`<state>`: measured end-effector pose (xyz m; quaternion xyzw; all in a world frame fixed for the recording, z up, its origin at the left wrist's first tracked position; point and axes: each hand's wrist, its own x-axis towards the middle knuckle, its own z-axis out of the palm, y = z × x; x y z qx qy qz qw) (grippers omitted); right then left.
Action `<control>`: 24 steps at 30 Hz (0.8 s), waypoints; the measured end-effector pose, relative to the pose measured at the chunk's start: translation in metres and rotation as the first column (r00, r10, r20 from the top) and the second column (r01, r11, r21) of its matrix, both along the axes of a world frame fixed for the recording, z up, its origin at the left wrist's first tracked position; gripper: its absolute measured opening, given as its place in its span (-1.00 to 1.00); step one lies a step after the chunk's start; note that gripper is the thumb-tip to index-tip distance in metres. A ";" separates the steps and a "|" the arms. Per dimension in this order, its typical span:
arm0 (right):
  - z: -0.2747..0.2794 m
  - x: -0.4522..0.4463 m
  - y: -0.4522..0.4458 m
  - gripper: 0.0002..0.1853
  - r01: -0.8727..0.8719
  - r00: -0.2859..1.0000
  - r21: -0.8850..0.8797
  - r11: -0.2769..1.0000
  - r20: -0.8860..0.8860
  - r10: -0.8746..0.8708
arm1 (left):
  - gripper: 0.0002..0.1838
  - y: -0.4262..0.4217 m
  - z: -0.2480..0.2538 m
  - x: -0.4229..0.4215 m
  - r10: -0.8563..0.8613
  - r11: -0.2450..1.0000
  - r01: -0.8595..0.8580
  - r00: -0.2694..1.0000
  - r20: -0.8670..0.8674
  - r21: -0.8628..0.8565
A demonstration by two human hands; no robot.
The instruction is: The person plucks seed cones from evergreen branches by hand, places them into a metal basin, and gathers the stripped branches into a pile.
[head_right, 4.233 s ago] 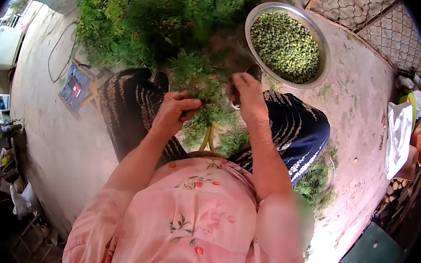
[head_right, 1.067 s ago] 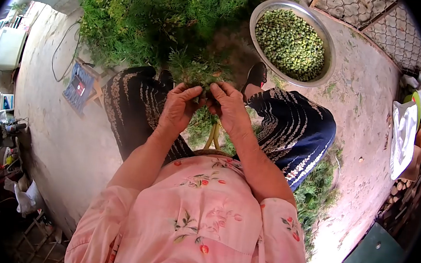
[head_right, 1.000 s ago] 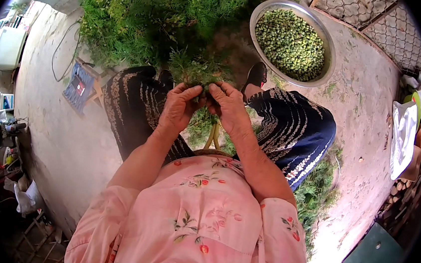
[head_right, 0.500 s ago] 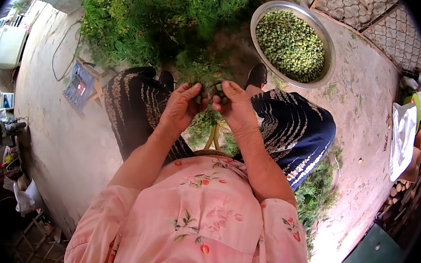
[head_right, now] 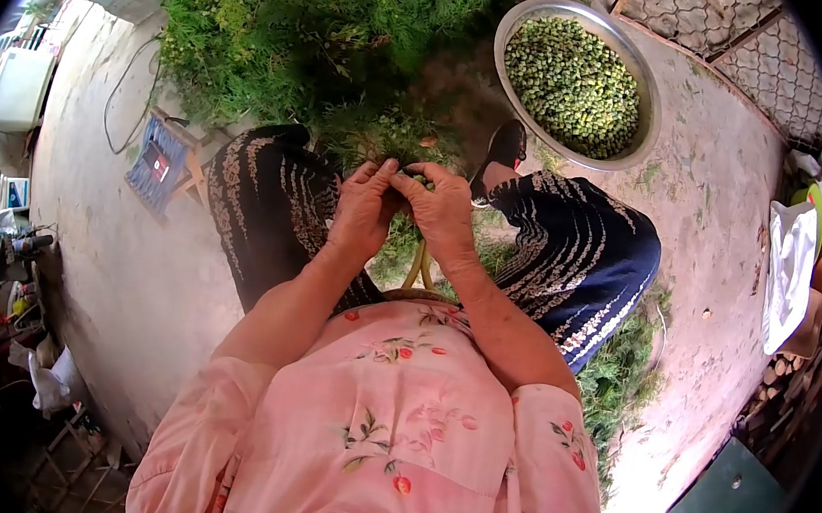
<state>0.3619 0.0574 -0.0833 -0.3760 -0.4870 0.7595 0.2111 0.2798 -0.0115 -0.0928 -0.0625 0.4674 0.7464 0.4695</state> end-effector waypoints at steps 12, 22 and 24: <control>0.020 0.017 0.032 -0.81 -0.134 0.959 -0.467 0.874 -0.284 -0.005 | -0.92 0.004 0.001 -0.007 0.001 1.000 -0.001 0.999 -0.052 -0.002; 0.017 0.026 0.035 -0.80 -0.057 0.962 -0.508 0.859 -0.258 -0.089 | -0.89 -0.002 0.007 -0.011 -0.049 0.999 0.050 0.985 -0.165 0.002; 0.020 0.026 0.035 -0.81 0.112 0.971 -0.498 0.860 -0.130 -0.202 | -0.87 -0.001 0.006 -0.011 -0.062 0.989 0.044 0.990 -0.123 -0.142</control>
